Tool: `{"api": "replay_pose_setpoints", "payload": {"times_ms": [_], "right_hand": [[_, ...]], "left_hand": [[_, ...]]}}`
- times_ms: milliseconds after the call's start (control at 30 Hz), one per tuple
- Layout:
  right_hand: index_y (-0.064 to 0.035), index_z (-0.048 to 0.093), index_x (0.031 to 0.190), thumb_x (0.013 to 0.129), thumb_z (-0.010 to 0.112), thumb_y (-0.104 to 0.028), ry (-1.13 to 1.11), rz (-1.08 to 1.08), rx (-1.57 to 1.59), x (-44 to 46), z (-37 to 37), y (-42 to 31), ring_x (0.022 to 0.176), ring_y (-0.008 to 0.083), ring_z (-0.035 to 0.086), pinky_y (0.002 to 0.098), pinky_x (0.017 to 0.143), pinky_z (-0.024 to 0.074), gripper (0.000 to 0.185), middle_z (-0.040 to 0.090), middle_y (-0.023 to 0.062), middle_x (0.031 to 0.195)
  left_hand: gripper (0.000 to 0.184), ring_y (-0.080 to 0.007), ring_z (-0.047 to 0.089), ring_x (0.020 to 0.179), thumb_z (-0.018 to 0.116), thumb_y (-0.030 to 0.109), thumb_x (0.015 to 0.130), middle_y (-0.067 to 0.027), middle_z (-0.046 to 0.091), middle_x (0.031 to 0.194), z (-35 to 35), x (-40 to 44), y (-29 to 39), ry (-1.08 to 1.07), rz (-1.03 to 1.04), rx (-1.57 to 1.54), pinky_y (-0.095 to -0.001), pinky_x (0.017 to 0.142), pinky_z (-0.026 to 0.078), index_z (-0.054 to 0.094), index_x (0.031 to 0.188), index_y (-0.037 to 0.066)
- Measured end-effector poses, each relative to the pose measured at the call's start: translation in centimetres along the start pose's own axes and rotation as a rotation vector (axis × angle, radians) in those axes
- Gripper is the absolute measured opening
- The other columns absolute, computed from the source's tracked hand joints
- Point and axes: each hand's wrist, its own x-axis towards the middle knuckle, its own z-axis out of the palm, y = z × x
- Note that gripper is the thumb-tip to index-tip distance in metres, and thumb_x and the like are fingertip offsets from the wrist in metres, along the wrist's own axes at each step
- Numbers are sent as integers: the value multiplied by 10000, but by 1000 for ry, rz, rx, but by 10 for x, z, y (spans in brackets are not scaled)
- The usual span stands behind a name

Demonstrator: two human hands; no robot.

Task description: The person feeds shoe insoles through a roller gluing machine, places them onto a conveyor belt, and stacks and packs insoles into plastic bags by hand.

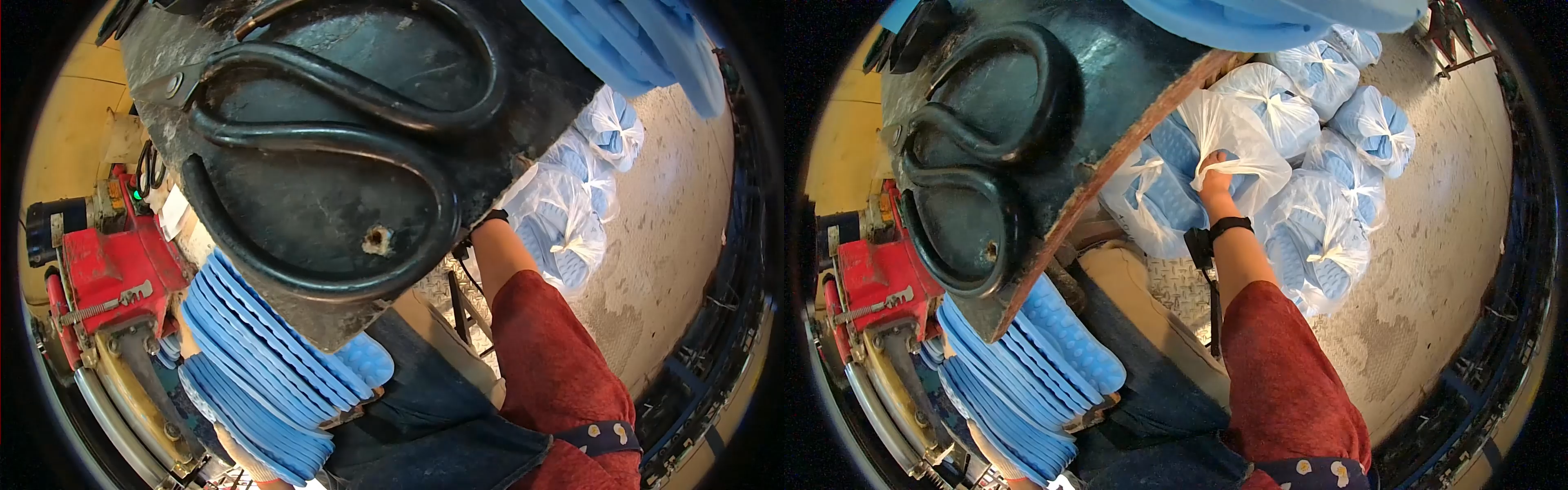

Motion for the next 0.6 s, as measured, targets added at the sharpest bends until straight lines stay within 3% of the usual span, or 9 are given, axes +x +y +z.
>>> {"api": "replay_pose_setpoints", "payload": {"times_ms": [67,233,333,500,533,600], "right_hand": [[-14,604,1162,896,500,-231,30,414,505,7,1,-14,1101,348,528,390,978,401,359,596,179,1177],[55,556,1075,993,350,-343,244,577,870,4,1,-22,983,461,569,447,888,445,456,618,280,1038],[54,561,1073,989,363,-360,117,442,726,-1,1,-15,1002,467,569,457,888,441,466,620,282,1029],[45,576,1073,980,377,-290,95,581,780,14,14,-24,1043,411,576,443,881,460,400,619,270,1057],[27,586,1059,969,397,-262,20,375,485,20,26,-20,1055,393,573,447,866,466,356,627,252,1058],[8,596,1046,958,417,-233,-54,162,193,21,18,-23,1067,376,570,452,850,473,313,635,234,1059]], "left_hand": [[847,-323,404,1323,355,671,888,-147,308,1519,2,-3,0,16,17,13,-434,1055,391,271,1481,72],[828,-309,465,1244,426,645,859,-148,399,1445,5,-4,2,52,49,32,-428,1015,418,324,1453,77],[865,-315,456,1257,425,667,841,-146,381,1458,25,-18,6,62,-18,-30,-430,1017,418,305,1465,80],[877,-324,453,1261,425,676,832,-148,384,1453,-7,3,-3,9,-27,-35,-434,1009,427,312,1462,76],[888,-327,409,1307,384,701,843,-143,324,1497,-29,19,-11,-47,-18,-23,-448,1040,400,286,1479,91],[898,-330,365,1353,342,726,853,-137,265,1542,-39,25,-11,-95,-9,-11,-461,1072,372,260,1497,105]]}}
